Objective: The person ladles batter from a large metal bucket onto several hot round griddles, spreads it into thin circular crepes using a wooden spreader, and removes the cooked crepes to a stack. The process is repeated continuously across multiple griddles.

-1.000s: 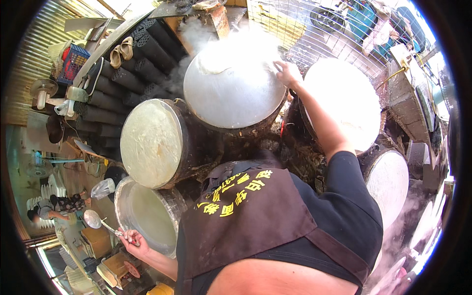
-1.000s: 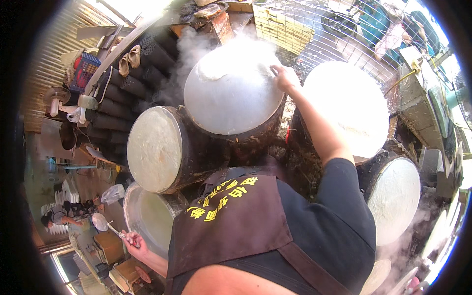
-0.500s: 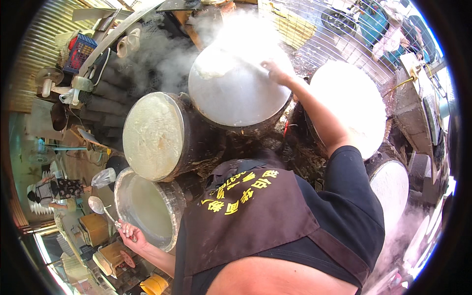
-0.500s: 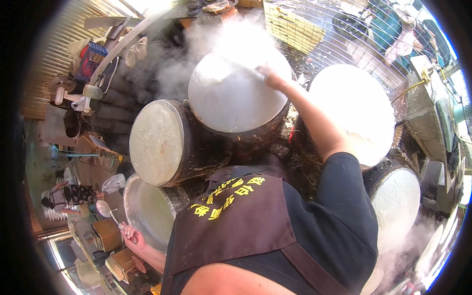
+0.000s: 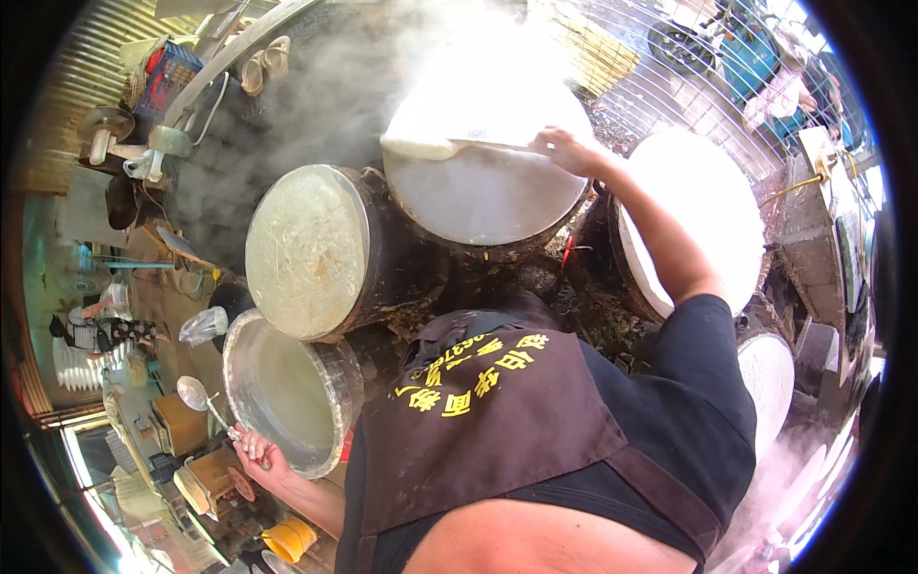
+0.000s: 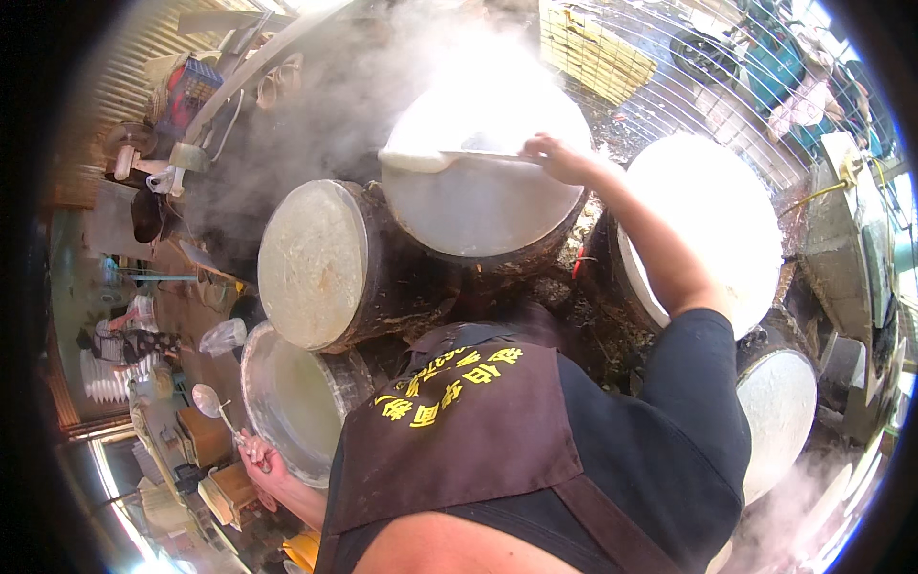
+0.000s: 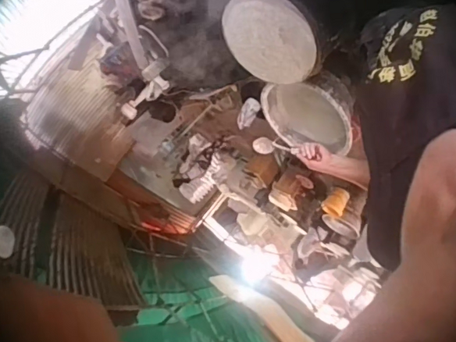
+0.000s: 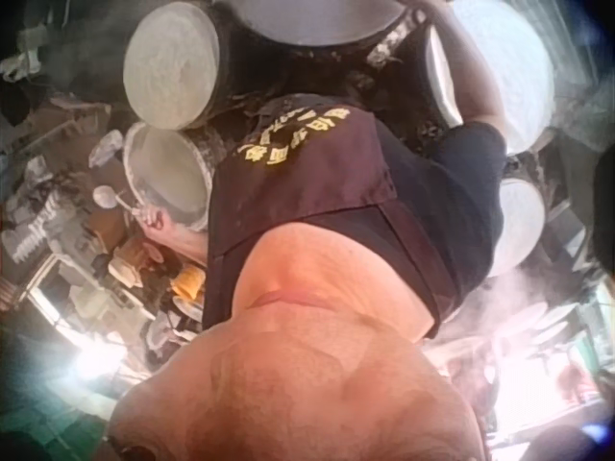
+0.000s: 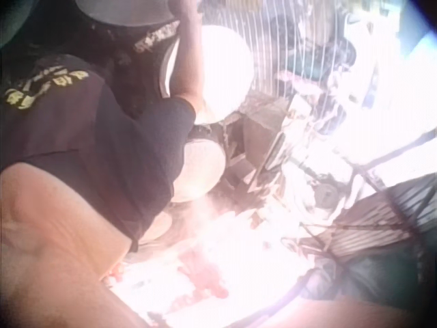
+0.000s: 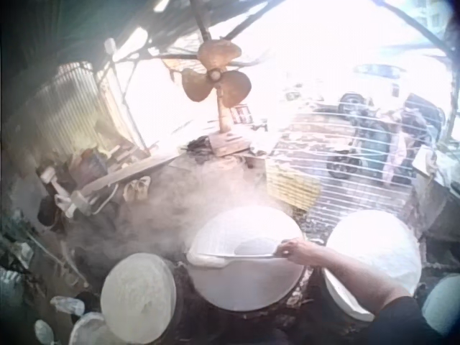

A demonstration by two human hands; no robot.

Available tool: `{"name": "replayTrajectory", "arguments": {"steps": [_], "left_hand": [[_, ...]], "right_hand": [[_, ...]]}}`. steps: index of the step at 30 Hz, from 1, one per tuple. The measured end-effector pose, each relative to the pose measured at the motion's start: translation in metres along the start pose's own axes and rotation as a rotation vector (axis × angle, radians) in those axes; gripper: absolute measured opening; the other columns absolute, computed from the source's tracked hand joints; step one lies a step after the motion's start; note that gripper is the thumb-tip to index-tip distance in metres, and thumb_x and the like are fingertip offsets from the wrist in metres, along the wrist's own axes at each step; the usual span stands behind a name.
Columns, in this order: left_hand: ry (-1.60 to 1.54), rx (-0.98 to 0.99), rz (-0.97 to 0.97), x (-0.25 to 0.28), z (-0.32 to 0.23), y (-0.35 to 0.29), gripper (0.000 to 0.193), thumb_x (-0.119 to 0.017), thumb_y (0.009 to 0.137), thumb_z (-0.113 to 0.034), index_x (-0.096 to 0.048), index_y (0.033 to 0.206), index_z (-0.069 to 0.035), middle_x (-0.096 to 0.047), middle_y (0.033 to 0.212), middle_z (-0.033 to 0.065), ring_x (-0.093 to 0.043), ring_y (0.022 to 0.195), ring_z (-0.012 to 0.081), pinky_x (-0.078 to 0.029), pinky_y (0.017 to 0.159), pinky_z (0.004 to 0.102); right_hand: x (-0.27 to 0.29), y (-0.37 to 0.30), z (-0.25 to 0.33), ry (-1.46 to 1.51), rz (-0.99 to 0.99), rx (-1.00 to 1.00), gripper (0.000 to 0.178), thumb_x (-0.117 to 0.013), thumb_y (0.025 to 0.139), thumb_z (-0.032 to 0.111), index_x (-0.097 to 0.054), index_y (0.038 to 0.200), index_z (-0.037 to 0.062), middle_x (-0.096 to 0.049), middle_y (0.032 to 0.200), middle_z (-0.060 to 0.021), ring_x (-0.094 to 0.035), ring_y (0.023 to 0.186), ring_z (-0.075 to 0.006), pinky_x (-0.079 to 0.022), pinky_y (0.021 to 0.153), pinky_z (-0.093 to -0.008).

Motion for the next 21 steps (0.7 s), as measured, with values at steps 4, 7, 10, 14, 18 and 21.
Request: {"name": "replayTrajectory", "arguments": {"steps": [4, 7, 10, 14, 18, 21], "left_hand": [[-0.016, -0.011, -0.052, -0.01, 0.012, -0.001, 0.044, -0.051, 0.096, -0.01, -0.036, 0.131, 0.012, -0.044, 0.075, 0.0024, -0.04, 0.059, 0.0081, -0.036, 0.042, 0.018], [-0.054, -0.004, -0.08, -0.016, 0.013, 0.001, 0.045, -0.051, 0.096, -0.009, -0.035, 0.131, 0.012, -0.043, 0.076, 0.0024, -0.04, 0.06, 0.0079, -0.036, 0.042, 0.018], [-0.072, 0.001, -0.085, -0.015, 0.009, 0.002, 0.045, -0.052, 0.095, -0.008, -0.034, 0.132, 0.012, -0.043, 0.075, 0.0022, -0.041, 0.059, 0.0079, -0.036, 0.042, 0.0181], [-0.081, 0.047, -0.064, -0.012, 0.013, 0.002, 0.046, -0.052, 0.095, -0.009, -0.033, 0.132, 0.012, -0.043, 0.075, 0.0021, -0.041, 0.059, 0.0079, -0.036, 0.041, 0.0185], [-0.085, 0.079, -0.067, -0.014, 0.019, 0.004, 0.047, -0.052, 0.096, -0.01, -0.033, 0.132, 0.012, -0.043, 0.075, 0.0021, -0.042, 0.059, 0.0078, -0.036, 0.041, 0.0184], [-0.106, 0.039, -0.102, -0.019, 0.02, 0.002, 0.047, -0.051, 0.097, -0.012, -0.032, 0.132, 0.013, -0.043, 0.075, 0.0026, -0.041, 0.058, 0.0079, -0.036, 0.041, 0.0187]], "right_hand": [[0.032, -0.017, -0.036, -0.036, -0.078, -0.033, 0.02, -0.058, 0.086, 0.007, -0.069, 0.102, 0.0085, -0.065, 0.095, -0.0126, -0.062, 0.098, -0.0263, -0.048, 0.088, -0.0378], [0.031, 0.014, -0.035, -0.156, -0.27, -0.132, 0.026, -0.055, 0.081, -0.005, -0.068, 0.099, 0.0073, -0.063, 0.1, -0.0118, -0.061, 0.094, -0.0252, -0.049, 0.084, -0.0371], [0.003, 0.027, -0.008, 0.031, 0.053, -0.043, 0.03, -0.055, 0.077, -0.008, -0.067, 0.1, 0.0076, -0.062, 0.101, -0.011, -0.061, 0.096, -0.025, -0.05, 0.082, -0.0357], [0.026, -0.022, -0.022, -0.061, 0.04, 0.008, 0.029, -0.056, 0.076, -0.009, -0.068, 0.097, 0.0072, -0.065, 0.096, -0.0105, -0.062, 0.094, -0.0226, -0.051, 0.08, -0.0346], [0.036, -0.007, -0.049, -0.095, -0.101, -0.033, 0.031, -0.055, 0.076, -0.008, -0.068, 0.099, 0.0087, -0.066, 0.097, -0.0108, -0.061, 0.096, -0.0255, -0.05, 0.085, -0.0354], [0.016, 0.012, -0.007, -0.056, 0.049, 0.006, 0.028, -0.052, 0.079, -0.006, -0.066, 0.1, 0.007, -0.063, 0.104, -0.0125, -0.059, 0.098, -0.0286, -0.047, 0.088, -0.0365]]}}
Point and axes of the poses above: each hand's wrist, its own y-axis towards the middle knuckle, its own x-axis out of the back of the hand, z = x × y, the point moved 7 cm from there along y, towards the middle knuckle
